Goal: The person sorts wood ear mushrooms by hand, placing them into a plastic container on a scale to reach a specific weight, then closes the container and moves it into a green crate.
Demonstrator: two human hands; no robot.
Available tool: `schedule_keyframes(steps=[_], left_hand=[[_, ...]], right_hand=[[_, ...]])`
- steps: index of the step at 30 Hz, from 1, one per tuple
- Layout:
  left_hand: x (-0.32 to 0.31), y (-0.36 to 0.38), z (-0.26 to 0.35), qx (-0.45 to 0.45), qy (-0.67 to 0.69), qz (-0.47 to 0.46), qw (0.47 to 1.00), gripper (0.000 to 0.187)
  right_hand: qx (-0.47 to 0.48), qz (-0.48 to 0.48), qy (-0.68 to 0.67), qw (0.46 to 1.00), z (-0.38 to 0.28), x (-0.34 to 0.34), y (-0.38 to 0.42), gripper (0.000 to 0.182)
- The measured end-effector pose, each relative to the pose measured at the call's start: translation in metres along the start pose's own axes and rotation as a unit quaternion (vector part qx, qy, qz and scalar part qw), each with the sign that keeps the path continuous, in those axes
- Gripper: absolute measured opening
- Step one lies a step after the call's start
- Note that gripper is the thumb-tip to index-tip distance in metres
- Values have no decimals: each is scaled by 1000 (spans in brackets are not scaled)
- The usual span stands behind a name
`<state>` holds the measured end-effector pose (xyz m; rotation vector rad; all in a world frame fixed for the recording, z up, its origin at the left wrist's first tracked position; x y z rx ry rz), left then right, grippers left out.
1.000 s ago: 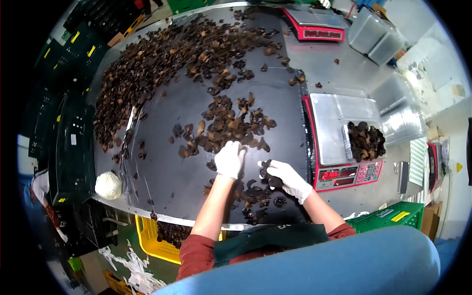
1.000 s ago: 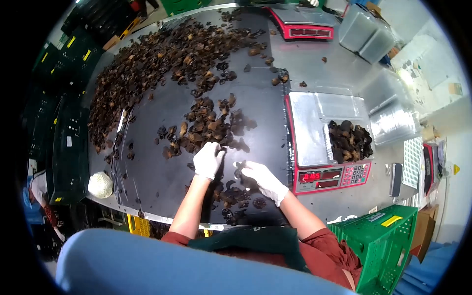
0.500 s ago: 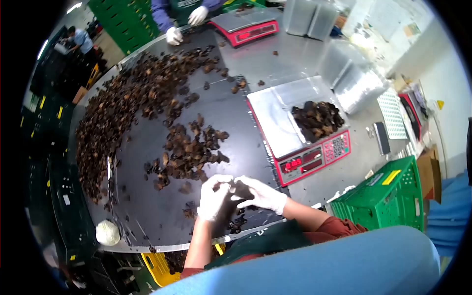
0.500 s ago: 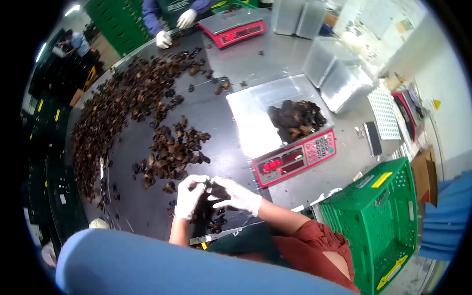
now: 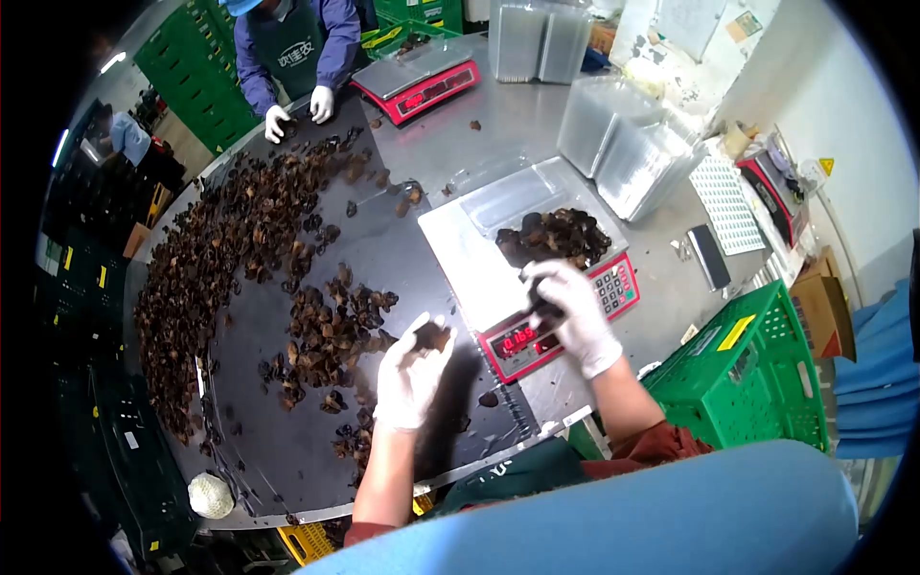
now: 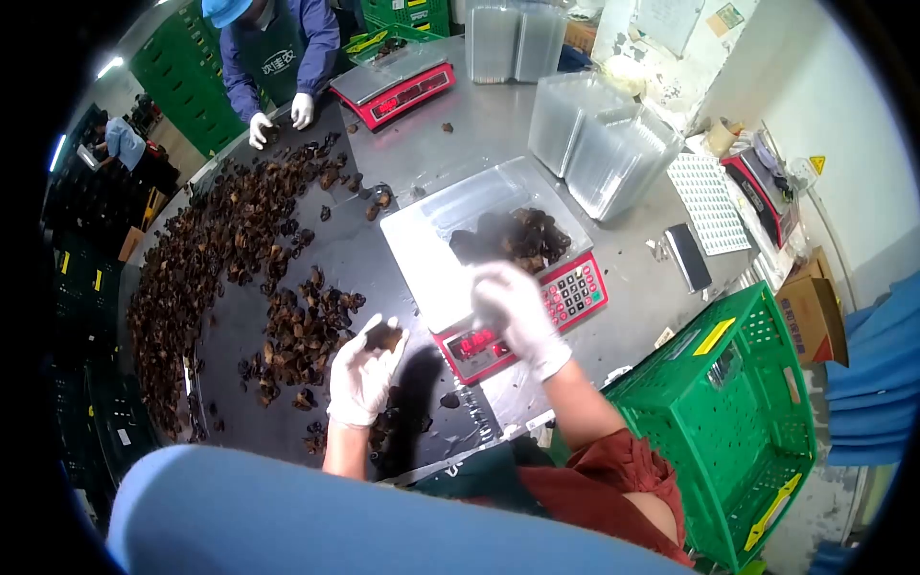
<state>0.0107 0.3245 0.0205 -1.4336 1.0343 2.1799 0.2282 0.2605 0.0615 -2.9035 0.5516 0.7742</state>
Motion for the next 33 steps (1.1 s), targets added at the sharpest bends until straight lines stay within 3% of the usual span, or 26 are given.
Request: schedule_keyframes(steps=[4, 6, 7, 8, 9, 11, 13, 15, 17, 18, 21, 23, 24, 26, 28, 30, 33], left_hand=[[-58, -42, -16, -84, -177, -68, 978, 33], [-84, -66, -30, -121, -319, -60, 938, 38], [-95, -77, -38, -148, -424, -40, 893, 39], [-102, -87, -43, -173, -523, -20, 834, 40], [-88, -114, -47, -317, -673, -27, 668, 40], [-115, -105, -58, -351, -823, 36, 446, 39], [-124, -100, -65, -368, -856, 41, 362, 40], [-120, -99, -63, -372, -823, 12, 430, 41], [-106, -102, -51, -337, -734, -18, 590, 44], [-107, -95, -41, -352, -698, -37, 623, 43], [-93, -76, -24, -189, -479, 33, 856, 42], [-64, -64, -24, -120, -298, -48, 946, 44], [-70, -50, -30, -45, -283, -14, 958, 47], [-59, -25, -51, 109, -95, -23, 989, 46], [-38, -7, -60, 174, 57, -55, 981, 51], [3, -5, -49, 108, 34, -21, 993, 43], [59, 7, -22, 48, 4, 13, 999, 27]], right_hand=[[176, 104, 234, 950, -65, 52, -44, 22], [215, 85, 354, 906, -75, 56, -58, 25], [212, 70, 411, 884, -74, 57, -65, 26], [208, 57, 466, 858, -74, 57, -71, 28], [196, 26, 496, 845, -77, 47, -68, 32], [198, -33, 524, 827, -75, 41, -72, 34], [203, -41, 517, 830, -80, 38, -70, 34], [196, -29, 502, 842, -85, 49, -72, 32], [180, -13, 457, 871, -86, 61, -73, 29], [193, -3, 470, 862, -94, 60, -70, 25], [147, -1, 345, 927, -101, 53, -56, 15], [224, -64, 371, 899, -100, 21, -39, 15], [266, -112, 379, 879, -95, -2, -30, 16], [292, -189, 370, 861, -51, -35, -14, 25], [259, -317, 394, 823, -7, -78, 8, 30], [343, -320, 417, 779, 19, -96, 28, 34], [327, -317, 375, 807, -11, -90, 8, 36]])
Point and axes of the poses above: each hand's wrist, its own y-axis away from the middle knuckle, its own x-axis out of the back of the hand, z = x × y, the point moved 7 cm from there along -y, towards the middle knuckle, and after that the axes turned 4 degrees about x, right-handed, at the moved point
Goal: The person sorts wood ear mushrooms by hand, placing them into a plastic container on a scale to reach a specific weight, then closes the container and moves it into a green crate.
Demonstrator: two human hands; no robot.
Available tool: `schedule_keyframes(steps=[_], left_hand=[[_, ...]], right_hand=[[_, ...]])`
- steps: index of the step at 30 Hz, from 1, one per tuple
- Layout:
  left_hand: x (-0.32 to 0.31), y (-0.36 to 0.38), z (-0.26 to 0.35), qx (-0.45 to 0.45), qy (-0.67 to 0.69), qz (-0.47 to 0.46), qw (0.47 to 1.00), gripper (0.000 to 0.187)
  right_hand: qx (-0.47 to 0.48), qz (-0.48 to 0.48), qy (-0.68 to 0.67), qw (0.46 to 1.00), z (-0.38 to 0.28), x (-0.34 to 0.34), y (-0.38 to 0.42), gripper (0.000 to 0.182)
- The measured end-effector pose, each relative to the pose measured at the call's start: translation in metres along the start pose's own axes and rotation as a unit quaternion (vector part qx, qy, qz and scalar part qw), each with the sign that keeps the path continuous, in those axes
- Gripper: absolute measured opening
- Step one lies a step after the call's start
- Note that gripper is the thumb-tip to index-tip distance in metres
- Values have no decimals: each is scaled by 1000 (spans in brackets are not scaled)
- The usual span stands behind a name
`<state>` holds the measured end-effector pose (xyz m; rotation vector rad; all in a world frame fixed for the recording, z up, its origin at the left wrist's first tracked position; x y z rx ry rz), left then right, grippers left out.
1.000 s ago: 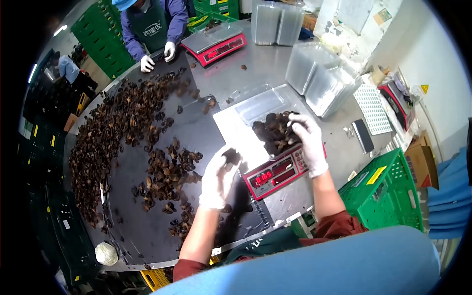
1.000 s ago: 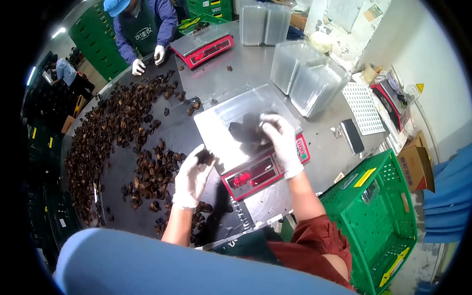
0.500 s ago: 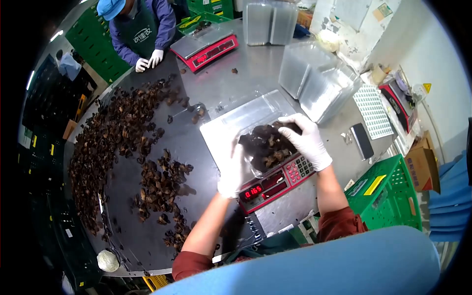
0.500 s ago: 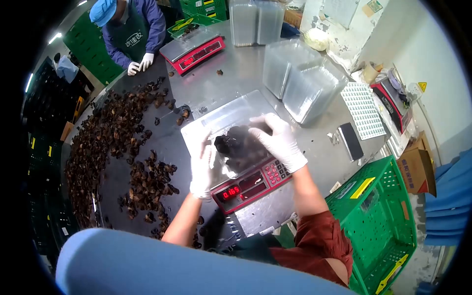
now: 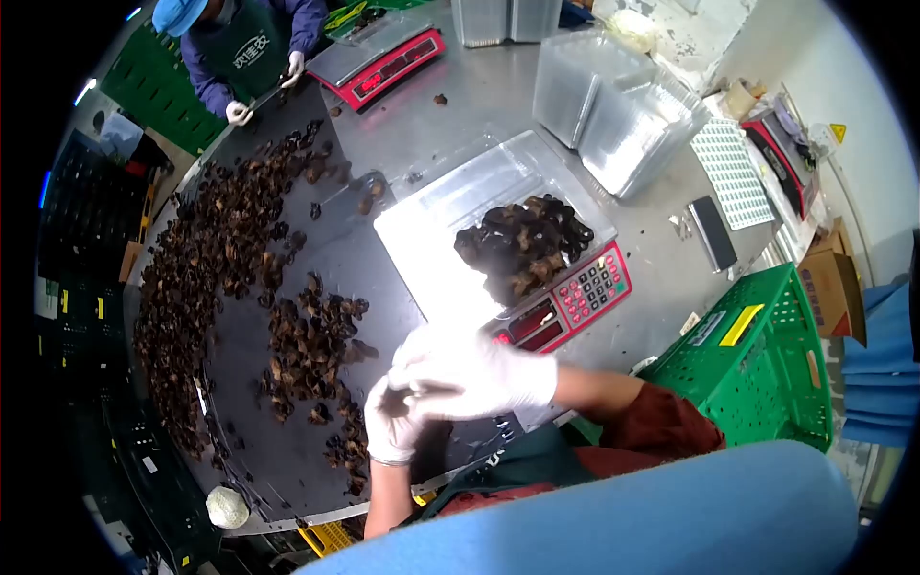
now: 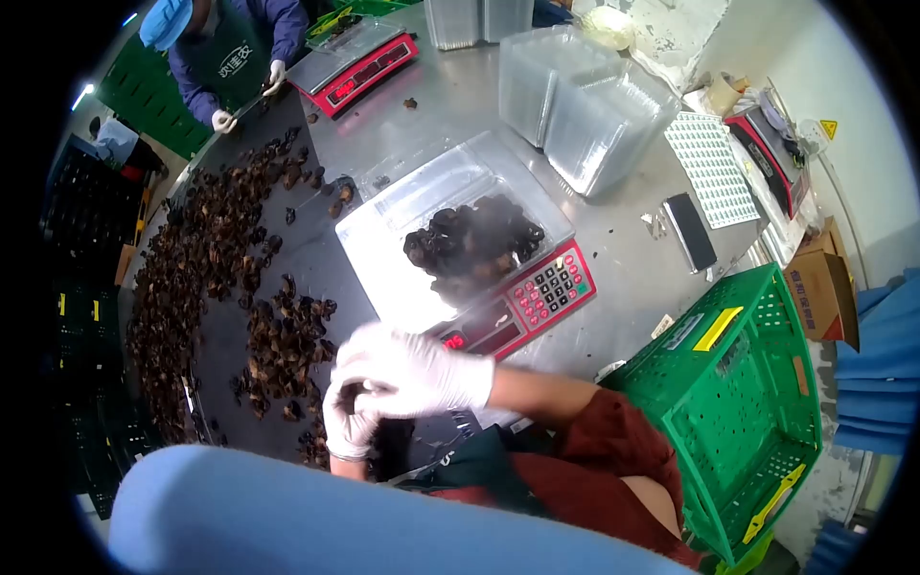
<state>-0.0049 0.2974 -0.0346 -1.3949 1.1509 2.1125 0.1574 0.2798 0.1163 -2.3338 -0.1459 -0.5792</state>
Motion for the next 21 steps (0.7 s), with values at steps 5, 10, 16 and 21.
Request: schedule_keyframes(steps=[5, 10, 16, 21], left_hand=[[52, 39, 91, -299, -584, 269, 705, 14], [-13, 44, 69, -435, -774, 226, 400, 40], [-75, -29, -29, -72, -466, -4, 882, 38], [-86, -68, -67, 70, -283, -50, 955, 46]], right_hand=[[-166, 176, 188, 952, 58, 144, -1, 28], [-372, 170, 191, 892, 167, 196, 37, 44], [-357, 230, -170, 889, 184, 192, 46, 40], [-322, 239, -214, 891, 167, 199, 102, 30]])
Point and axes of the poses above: each hand's wrist, its own y-axis away from the middle knuckle, its own x-axis out of the back of the hand, z = x × y, the point moved 7 cm from there along -y, towards the middle knuckle, and after that the axes turned 4 degrees about x, right-handed, at the moved point
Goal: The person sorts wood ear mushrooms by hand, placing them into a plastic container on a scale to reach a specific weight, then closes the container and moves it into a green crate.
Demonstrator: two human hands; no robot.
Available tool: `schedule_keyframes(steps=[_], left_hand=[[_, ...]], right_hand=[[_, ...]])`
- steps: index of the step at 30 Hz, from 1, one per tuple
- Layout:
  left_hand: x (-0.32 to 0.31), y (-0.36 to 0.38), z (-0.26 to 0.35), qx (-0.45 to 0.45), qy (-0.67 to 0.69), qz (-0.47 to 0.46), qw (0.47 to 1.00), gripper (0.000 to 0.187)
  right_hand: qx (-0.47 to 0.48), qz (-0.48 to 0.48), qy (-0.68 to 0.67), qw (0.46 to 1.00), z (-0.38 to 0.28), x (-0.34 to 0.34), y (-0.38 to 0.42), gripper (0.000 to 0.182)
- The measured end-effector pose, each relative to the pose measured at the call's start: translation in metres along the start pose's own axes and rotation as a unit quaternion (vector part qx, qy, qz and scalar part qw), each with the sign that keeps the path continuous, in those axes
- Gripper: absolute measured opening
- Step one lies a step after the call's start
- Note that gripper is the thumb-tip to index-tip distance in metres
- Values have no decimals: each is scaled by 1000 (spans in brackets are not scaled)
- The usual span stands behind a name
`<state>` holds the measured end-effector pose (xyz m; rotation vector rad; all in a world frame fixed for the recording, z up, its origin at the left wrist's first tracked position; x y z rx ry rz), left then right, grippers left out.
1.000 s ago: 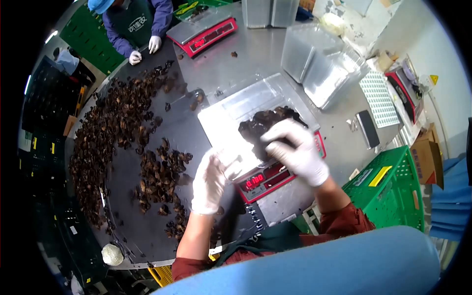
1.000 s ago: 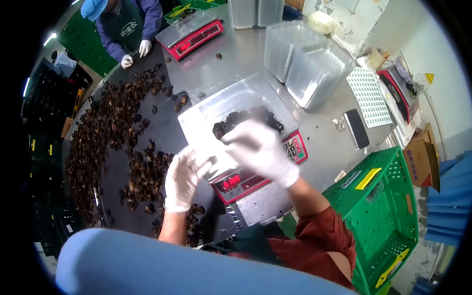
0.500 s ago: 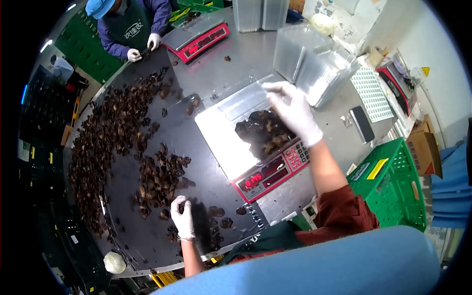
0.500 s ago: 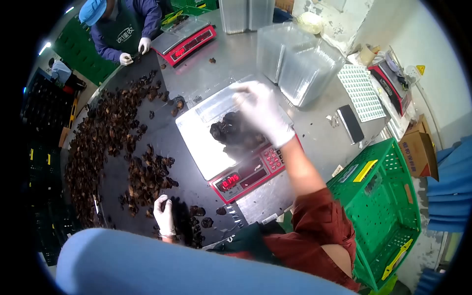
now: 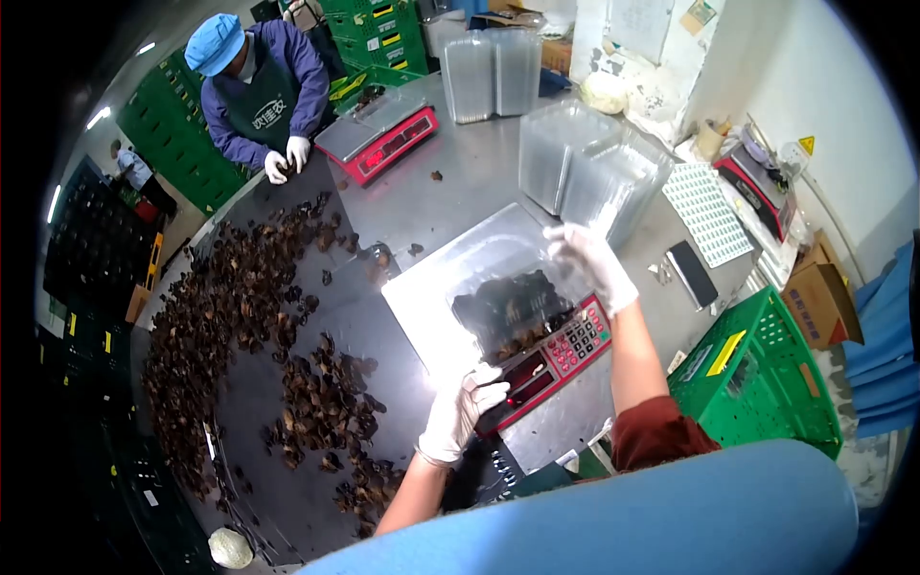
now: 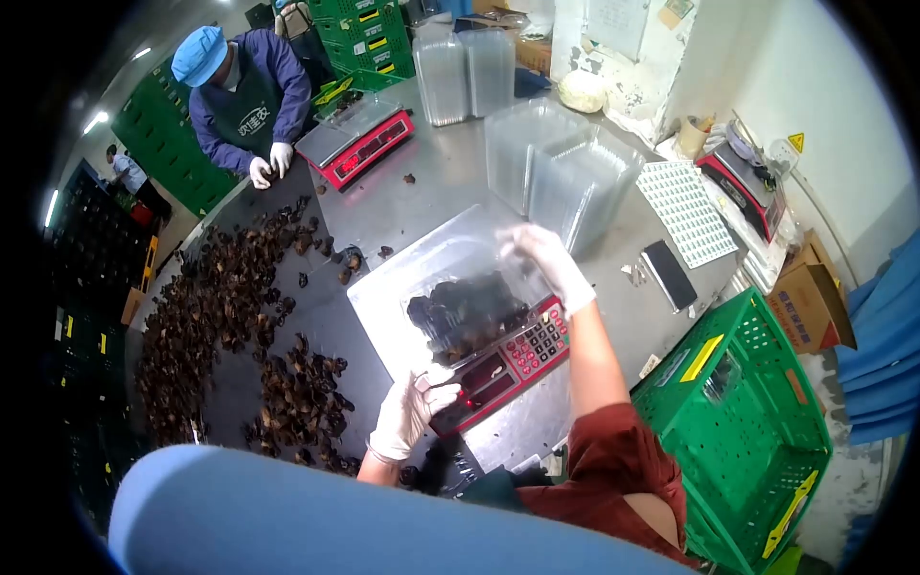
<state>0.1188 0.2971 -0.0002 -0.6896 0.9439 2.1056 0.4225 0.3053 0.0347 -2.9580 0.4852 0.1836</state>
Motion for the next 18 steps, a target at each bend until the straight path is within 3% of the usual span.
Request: schedule_keyframes(steps=[3, 6, 7, 10, 14, 18], left_hand=[[11, -13, 2, -27, 21, 15, 999, 42], [16, -17, 6, -34, -64, 25, 997, 36], [15, -15, 11, -37, -114, 102, 988, 32], [18, -13, 20, -80, -180, 133, 972, 26], [30, 2, 24, -107, -196, 122, 967, 22], [32, 26, 21, -144, -230, 98, 958, 18]], right_hand=[[22, 33, 59, 997, -24, -19, 50, 27], [15, 109, 59, 992, -8, -23, 79, 42], [1, 168, 21, 986, -9, -26, 87, 49], [-88, 156, -38, 983, 16, -24, 101, 49], [-110, 91, -153, 978, 28, -38, 125, 41], [-163, 52, -138, 976, 31, -59, 157, 34]])
Point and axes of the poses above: each hand's wrist, its own y-axis away from the middle knuckle, its own x-axis out of the back of the hand, z = x × y, the point moved 7 cm from there along -y, towards the middle knuckle, and after that the axes turned 4 degrees about x, right-handed, at the moved point
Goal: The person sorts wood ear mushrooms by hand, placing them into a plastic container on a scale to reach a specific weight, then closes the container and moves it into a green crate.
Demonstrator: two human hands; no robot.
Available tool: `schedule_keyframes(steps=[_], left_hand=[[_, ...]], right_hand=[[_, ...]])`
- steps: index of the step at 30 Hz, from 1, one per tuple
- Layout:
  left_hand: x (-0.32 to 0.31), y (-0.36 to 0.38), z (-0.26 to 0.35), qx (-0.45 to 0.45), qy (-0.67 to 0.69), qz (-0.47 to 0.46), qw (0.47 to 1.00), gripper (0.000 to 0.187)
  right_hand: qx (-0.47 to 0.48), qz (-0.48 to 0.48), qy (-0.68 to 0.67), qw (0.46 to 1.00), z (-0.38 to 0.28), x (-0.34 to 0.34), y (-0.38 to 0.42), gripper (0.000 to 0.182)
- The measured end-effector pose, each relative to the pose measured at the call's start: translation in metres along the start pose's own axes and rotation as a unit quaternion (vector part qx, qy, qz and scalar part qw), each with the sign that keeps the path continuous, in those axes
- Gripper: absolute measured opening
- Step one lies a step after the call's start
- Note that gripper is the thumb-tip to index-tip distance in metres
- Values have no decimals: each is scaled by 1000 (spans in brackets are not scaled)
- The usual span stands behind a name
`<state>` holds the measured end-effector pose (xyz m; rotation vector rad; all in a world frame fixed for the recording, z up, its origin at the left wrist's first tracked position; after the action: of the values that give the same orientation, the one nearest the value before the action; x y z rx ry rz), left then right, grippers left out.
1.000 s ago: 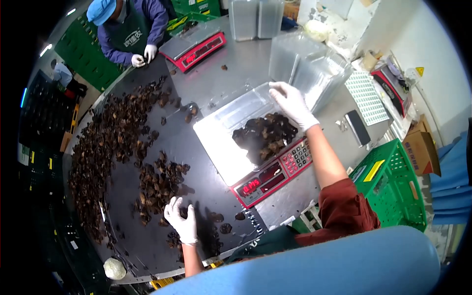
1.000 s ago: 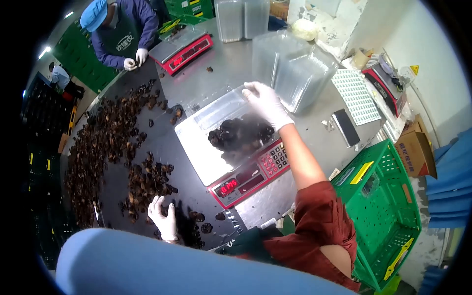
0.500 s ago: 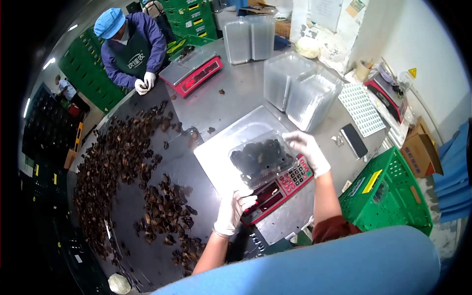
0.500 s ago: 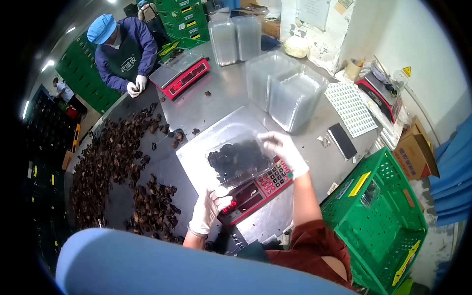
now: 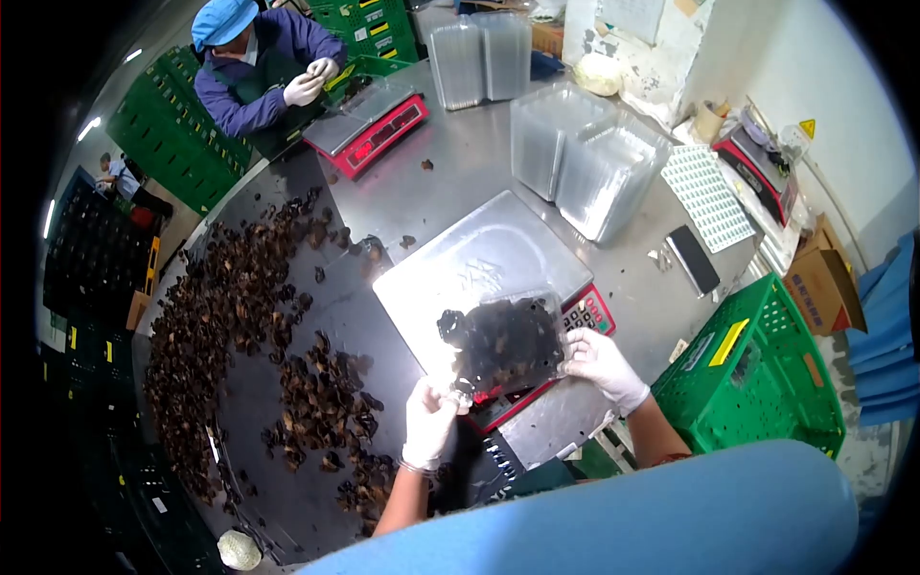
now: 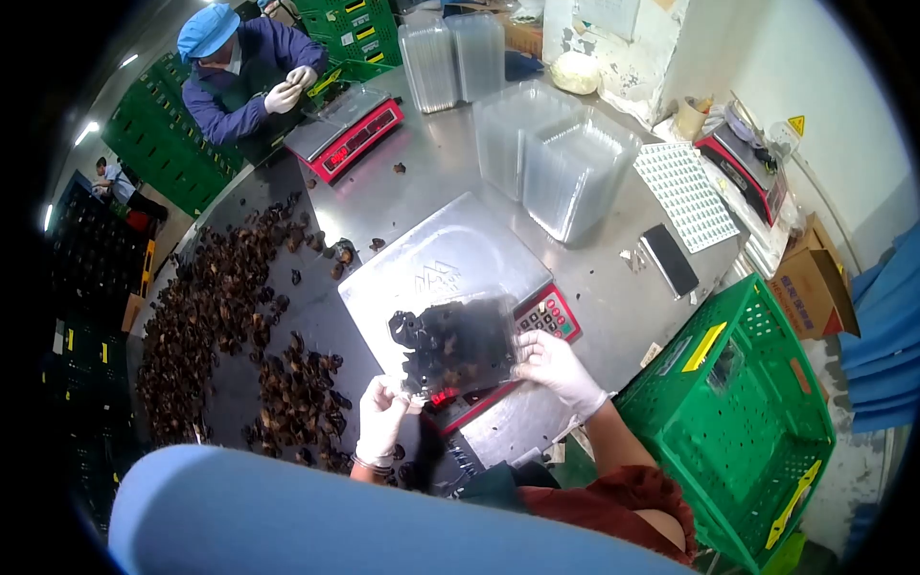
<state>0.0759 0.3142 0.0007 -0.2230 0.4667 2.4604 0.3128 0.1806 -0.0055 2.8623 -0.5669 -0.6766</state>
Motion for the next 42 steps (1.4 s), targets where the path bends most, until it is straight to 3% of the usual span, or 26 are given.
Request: schedule_keyframes(steps=[11, 16, 24, 30, 32, 33, 34, 36, 37, 38, 39, 40, 42], left_hand=[[3, 27, -15, -19, -44, -67, 997, 18], [-1, 39, -7, -17, -35, -120, 992, 23], [7, 60, 5, -10, -8, -120, 993, 29], [8, 45, 17, -15, -17, -59, 998, 49], [15, 26, 8, -14, -36, -50, 998, 67], [15, 19, 6, -16, -20, -51, 998, 69], [16, 12, 1, -18, -4, -53, 998, 70], [20, 7, 12, -123, -206, -24, 971, 87], [15, 11, 30, -178, -333, 16, 926, 93], [9, 13, 43, -227, -454, 54, 860, 98], [10, 8, 43, -213, -399, 46, 891, 113], [4, 5, 49, -237, -415, 51, 877, 114], [-11, -1, 60, -282, -446, 64, 847, 117]], right_hand=[[32, 14, 55, 998, 33, -9, 52, 36], [59, 15, 56, 997, 2, -26, 70, 36], [73, 29, 89, 993, -5, -46, 85, 36], [135, 66, 110, 983, -6, -41, 51, 45], [160, 110, 138, 971, -10, -40, 31, 44], [142, 111, 200, 963, -5, -32, 20, 52], [203, 98, 333, 916, -23, -46, 19, 58], [313, 69, 569, 757, -55, -81, 24, 68], [253, 34, 530, 808, -52, -81, 16, 79], [274, 15, 565, 778, -54, -84, 10, 79], [294, -4, 598, 746, -54, -85, 1, 78], [313, -23, 628, 712, -53, -87, -6, 77], [322, -26, 598, 734, -53, -87, -19, 70]])
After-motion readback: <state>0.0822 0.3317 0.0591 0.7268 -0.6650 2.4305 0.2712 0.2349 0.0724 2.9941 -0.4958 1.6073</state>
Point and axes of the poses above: each hand's wrist, its own y-axis away from the middle knuckle, its own x-axis out of the back of the hand, z = x × y, the point moved 7 cm from there along -y, towards the middle knuckle, and after that the axes turned 4 degrees about x, right-handed, at the moved point
